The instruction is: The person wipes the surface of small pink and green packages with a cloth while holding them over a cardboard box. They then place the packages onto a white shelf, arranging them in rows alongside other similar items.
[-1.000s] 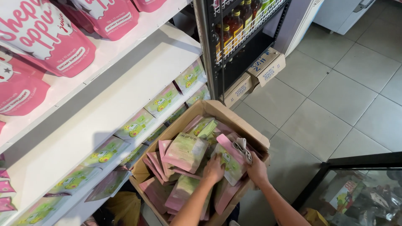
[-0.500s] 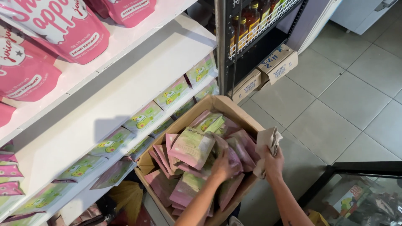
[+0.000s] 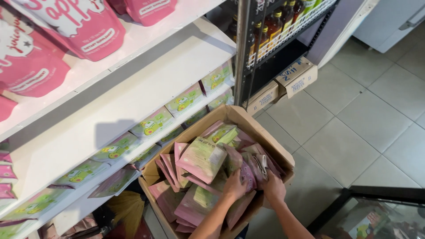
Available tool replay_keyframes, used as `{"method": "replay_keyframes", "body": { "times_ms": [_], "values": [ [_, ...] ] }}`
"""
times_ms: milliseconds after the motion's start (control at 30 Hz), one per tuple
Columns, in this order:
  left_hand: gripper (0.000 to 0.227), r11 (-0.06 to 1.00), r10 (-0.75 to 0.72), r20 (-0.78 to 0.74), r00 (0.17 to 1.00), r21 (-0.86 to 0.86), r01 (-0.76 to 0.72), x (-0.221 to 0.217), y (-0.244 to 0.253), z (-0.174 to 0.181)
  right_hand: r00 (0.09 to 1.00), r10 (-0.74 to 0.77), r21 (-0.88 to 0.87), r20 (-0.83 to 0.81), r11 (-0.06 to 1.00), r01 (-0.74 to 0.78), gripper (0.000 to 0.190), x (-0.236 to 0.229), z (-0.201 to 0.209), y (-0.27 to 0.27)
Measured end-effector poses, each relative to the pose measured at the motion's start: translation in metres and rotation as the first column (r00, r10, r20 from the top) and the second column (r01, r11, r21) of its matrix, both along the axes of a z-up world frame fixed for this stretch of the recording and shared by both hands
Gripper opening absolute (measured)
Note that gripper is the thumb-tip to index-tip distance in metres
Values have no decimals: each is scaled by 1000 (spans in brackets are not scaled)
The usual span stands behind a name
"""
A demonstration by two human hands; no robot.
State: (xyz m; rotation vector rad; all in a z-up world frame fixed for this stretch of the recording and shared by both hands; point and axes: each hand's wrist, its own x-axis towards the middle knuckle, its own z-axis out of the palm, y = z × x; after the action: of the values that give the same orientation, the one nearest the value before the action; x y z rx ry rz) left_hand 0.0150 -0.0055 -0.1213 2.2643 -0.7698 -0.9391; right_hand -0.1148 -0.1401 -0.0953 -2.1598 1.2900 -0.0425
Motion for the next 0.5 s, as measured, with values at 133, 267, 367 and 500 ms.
{"method": "replay_keyframes", "body": {
  "times_ms": [133,267,367,500],
  "values": [
    [71,998,22,28,999,-57,-21,14,23,-9,1000,-19,-54,-20,998,18,38,11,11,-16],
    [88,977,108,-75,991,-176,-120,33,42,53,988,108,-137,115,986,-92,43,21,98,-18],
    [111,871,138,-17,990,-473,-129,55,45,72,951,310,-13,9,951,-310,55,41,210,-17],
    [126,847,177,-159,971,-478,-232,93,69,173,887,436,-2,151,898,-441,44,63,282,-18]
  ]
}}
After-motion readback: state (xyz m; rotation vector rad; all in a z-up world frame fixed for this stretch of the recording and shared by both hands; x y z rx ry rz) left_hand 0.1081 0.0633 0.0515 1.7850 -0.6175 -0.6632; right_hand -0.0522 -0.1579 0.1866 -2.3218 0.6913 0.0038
